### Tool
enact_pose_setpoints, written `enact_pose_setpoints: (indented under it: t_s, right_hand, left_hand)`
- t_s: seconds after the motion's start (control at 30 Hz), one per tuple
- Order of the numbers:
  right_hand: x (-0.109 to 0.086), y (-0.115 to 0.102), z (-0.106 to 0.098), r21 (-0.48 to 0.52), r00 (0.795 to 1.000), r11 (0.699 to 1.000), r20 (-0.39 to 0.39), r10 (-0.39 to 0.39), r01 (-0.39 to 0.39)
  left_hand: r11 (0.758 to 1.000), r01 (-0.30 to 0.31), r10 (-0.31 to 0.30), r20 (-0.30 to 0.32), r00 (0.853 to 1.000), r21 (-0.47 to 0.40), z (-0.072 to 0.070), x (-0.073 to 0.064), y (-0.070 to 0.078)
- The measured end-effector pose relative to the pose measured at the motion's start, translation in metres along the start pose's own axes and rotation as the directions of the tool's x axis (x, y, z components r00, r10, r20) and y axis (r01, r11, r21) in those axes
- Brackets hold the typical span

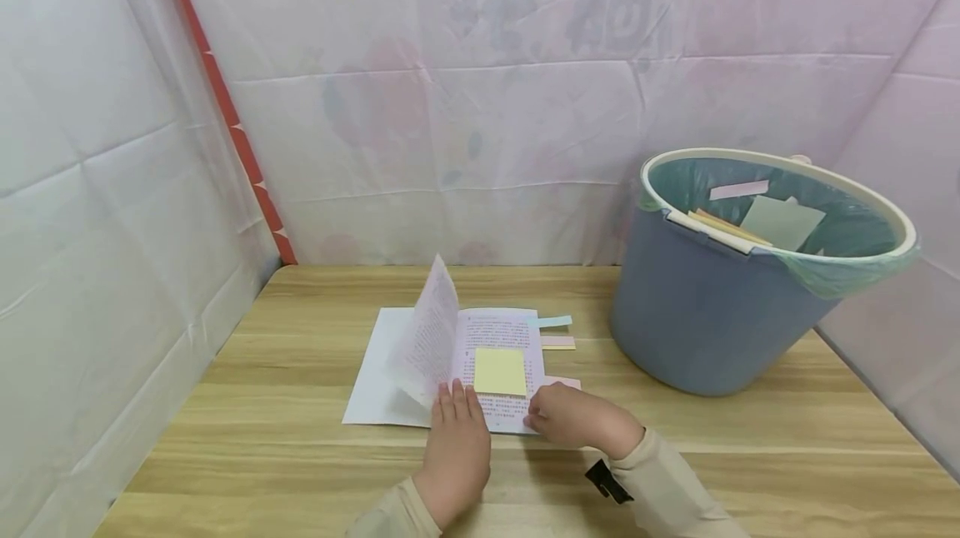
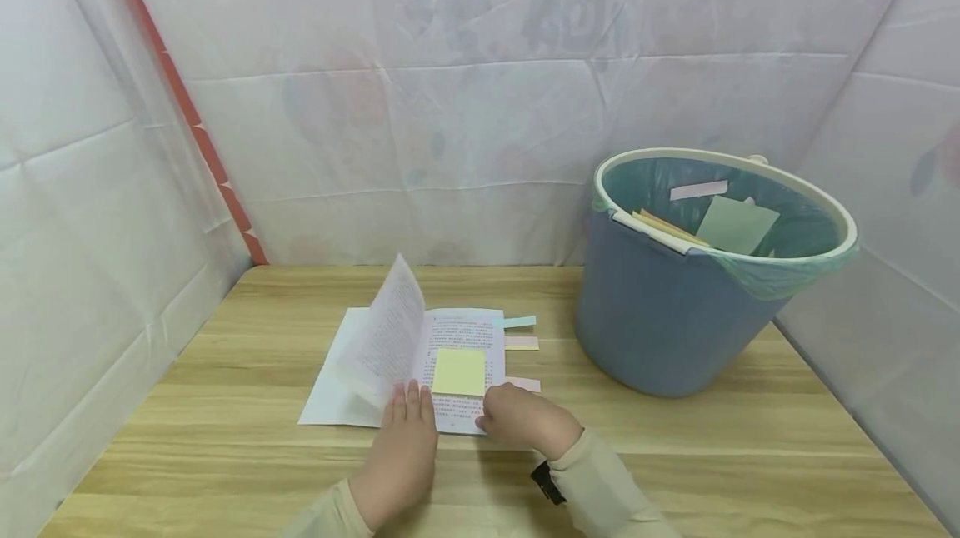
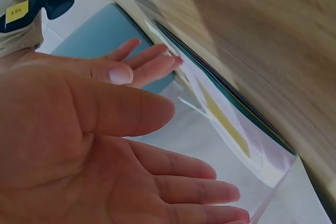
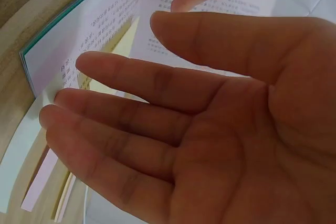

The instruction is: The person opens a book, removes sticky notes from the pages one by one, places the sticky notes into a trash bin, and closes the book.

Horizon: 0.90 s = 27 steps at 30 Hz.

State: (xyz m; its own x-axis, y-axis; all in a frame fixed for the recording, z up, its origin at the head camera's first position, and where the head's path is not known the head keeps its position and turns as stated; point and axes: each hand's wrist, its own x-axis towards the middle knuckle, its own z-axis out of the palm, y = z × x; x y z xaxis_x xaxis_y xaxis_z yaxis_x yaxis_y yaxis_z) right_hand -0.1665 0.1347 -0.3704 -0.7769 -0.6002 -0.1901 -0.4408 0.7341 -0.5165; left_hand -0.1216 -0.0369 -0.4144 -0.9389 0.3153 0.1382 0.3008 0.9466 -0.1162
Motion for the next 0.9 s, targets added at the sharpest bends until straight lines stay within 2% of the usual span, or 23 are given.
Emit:
enact_pose_setpoints:
  t_s: [0.17,0.53,0.9]
  right_hand:
    - [0.001,0.001,0.002,-0.008,1.0,1.0,0.005,0.014,-0.014]
    - [0.0,0.002,0.002,-0.022,0.999,0.999,-0.014,0.031,-0.031]
    - [-0.001,0.001,0.002,-0.051,0.992,0.99,-0.015,0.128,-0.129]
  left_hand:
    - [1.0,0.006,-0.006,0.005,1.0,-0.001,0.0,0.002,-0.004]
    - [0.997,0.056,-0.049,0.11,0.993,-0.062,0.0,0.01,-0.013]
    - [0.995,0.051,-0.04,0.119,0.992,-0.086,0.008,0.01,-0.015]
